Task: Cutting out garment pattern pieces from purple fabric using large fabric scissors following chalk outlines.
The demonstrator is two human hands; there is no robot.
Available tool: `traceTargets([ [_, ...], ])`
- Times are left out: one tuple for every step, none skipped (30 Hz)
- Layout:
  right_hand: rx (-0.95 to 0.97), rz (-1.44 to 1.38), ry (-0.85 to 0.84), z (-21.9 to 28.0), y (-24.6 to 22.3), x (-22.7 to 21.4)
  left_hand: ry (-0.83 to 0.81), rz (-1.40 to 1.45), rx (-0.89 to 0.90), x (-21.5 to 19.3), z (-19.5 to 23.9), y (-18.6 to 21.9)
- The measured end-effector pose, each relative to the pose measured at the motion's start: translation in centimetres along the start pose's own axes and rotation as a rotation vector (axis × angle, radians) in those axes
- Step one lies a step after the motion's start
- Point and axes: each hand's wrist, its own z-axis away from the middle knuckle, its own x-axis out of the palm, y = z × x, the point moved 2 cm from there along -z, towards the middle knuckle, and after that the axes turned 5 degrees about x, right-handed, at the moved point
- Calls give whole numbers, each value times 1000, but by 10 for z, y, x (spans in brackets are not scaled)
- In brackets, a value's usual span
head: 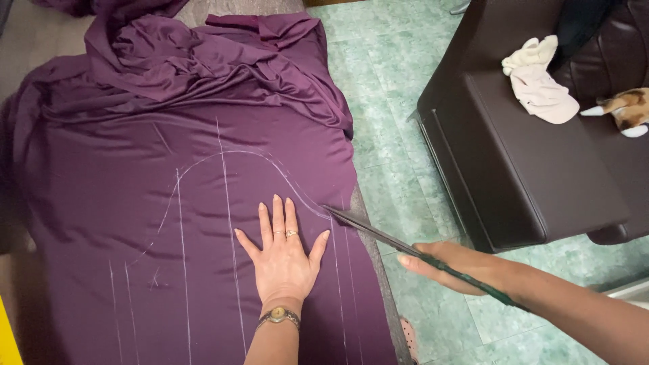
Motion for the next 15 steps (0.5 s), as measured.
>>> traceTargets([
  [-1, 1, 1, -3, 2, 3, 2, 0, -1, 2, 1, 0],
  [47, 31, -11, -6, 5, 5, 17, -24, 0, 3, 1, 0],
  [94, 60, -23, -9, 8, 8, 33, -49, 1, 5, 1, 0],
  [93, 60, -22, -10, 5, 9, 35, -49, 0, 3, 1, 0],
  [96, 71, 0, -11, 3, 11, 22, -32, -2, 2, 0, 0],
  [99, 82, 21, -12, 1, 13, 8, -14, -5, 0, 0, 0],
  [98, 80, 23, -17, 4, 15, 10, -15, -3, 1, -1, 0],
  [43, 45, 42, -22, 7, 17, 17, -21, -4, 1, -1, 0],
  [-9, 10, 58, -26, 10, 21, 22, -25, -4, 2, 0, 0],
  [-7, 7, 58, -26, 9, 22, 21, -24, -1, 2, 0, 1],
  [3, -2, 65, -25, 8, 23, 22, -33, -3, 2, 0, 0],
  [14, -12, 72, -25, 8, 24, 22, -43, -5, 2, 0, 0],
  [15, -15, 72, -26, 8, 26, 21, -42, -2, 3, 1, 0],
  [15, -7, 84, -27, 9, 27, 43, -59, 2, 4, 1, 0],
  [15, 1, 97, -28, 10, 28, 64, -75, 6, 5, 2, 0],
])
